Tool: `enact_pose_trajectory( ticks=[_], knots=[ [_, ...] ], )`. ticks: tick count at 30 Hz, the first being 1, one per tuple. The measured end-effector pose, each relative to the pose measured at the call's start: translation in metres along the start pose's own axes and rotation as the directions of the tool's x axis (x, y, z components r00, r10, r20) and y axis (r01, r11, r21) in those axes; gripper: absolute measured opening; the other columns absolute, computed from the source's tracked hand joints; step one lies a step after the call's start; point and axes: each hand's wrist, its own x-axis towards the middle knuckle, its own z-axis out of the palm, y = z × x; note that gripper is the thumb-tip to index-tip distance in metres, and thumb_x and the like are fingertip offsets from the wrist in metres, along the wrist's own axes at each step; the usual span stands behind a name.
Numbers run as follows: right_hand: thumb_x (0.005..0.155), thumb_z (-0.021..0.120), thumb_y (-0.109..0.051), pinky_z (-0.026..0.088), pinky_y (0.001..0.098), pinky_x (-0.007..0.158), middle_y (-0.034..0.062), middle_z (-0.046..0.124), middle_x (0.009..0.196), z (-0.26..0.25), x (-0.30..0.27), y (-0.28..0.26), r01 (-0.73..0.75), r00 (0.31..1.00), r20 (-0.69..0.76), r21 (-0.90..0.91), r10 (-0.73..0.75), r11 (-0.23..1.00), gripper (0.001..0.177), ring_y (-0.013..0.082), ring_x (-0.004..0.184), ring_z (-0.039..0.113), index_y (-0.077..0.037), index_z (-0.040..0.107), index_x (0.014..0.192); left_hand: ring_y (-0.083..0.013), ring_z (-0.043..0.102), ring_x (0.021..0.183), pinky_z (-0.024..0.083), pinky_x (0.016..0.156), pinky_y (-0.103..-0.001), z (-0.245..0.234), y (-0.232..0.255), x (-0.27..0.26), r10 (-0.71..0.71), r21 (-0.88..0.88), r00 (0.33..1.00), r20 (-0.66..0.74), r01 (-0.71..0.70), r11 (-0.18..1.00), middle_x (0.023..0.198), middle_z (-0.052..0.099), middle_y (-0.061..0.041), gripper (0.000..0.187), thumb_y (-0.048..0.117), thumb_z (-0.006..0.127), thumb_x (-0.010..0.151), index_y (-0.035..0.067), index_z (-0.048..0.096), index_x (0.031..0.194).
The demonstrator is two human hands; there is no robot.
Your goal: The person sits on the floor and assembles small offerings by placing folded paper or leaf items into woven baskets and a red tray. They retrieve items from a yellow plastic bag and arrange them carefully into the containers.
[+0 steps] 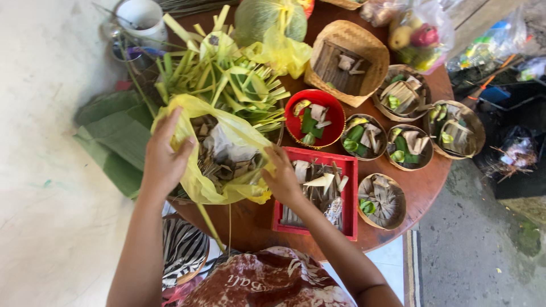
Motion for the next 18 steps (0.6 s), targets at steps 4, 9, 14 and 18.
enact_pose_trajectory(
  ticks=[4,9,14,18],
  knots=[
    [0.094,0.063,-0.005,0.06,0.0354,0.097,0.0152,0.043,0.157,-0.009,0.006,-0.047,-0.068,0.997,0.041,0.18,0.062,0.981,0.058,0.0302,0.124,0.062,-0.012,0.048,0.15,-0.0315,0.049,0.148,0.037,0.122,-0.04,-0.008,0.032,0.023,0.025,-0.166,1.0,0.018,-0.021,0.986,0.159,0.052,-0.02,0.067,0.017,0.071,0.093,0.008,0.047,0.155],
    [0.1,0.054,0.001,0.057,0.0348,0.104,0.0163,0.041,0.158,-0.03,0.022,-0.1,0.129,0.984,0.064,0.364,-0.163,0.923,0.058,0.0293,0.134,0.056,-0.011,0.044,0.155,-0.0378,0.038,0.156,0.032,0.124,-0.046,-0.015,0.077,0.025,0.211,-0.033,0.973,0.094,-0.209,0.977,0.164,0.042,-0.026,0.089,0.025,0.082,0.088,0.004,0.037,0.162],
    [0.102,0.05,0.007,0.044,0.0348,0.119,0.0157,0.045,0.16,-0.044,0.03,-0.127,0.326,0.921,0.046,0.447,-0.386,0.833,0.06,0.0287,0.148,0.049,-0.011,0.045,0.159,-0.046,0.035,0.146,0.034,0.115,-0.051,-0.005,0.098,0.008,0.16,0.154,0.954,0.255,-0.204,0.967,0.156,0.038,-0.029,0.131,0.039,0.092,0.056,0.008,0.023,0.162],
    [0.104,0.047,0.009,0.043,0.0329,0.119,0.0158,0.047,0.158,-0.051,0.034,-0.145,0.308,0.913,0.068,0.531,-0.403,0.789,0.056,0.0281,0.146,0.05,-0.009,0.047,0.157,-0.0472,0.039,0.143,0.039,0.112,-0.055,-0.005,0.095,0.004,0.163,0.313,0.968,0.193,-0.218,0.924,0.154,0.043,-0.03,0.139,0.044,0.093,0.051,0.01,0.02,0.165]
  ],
)
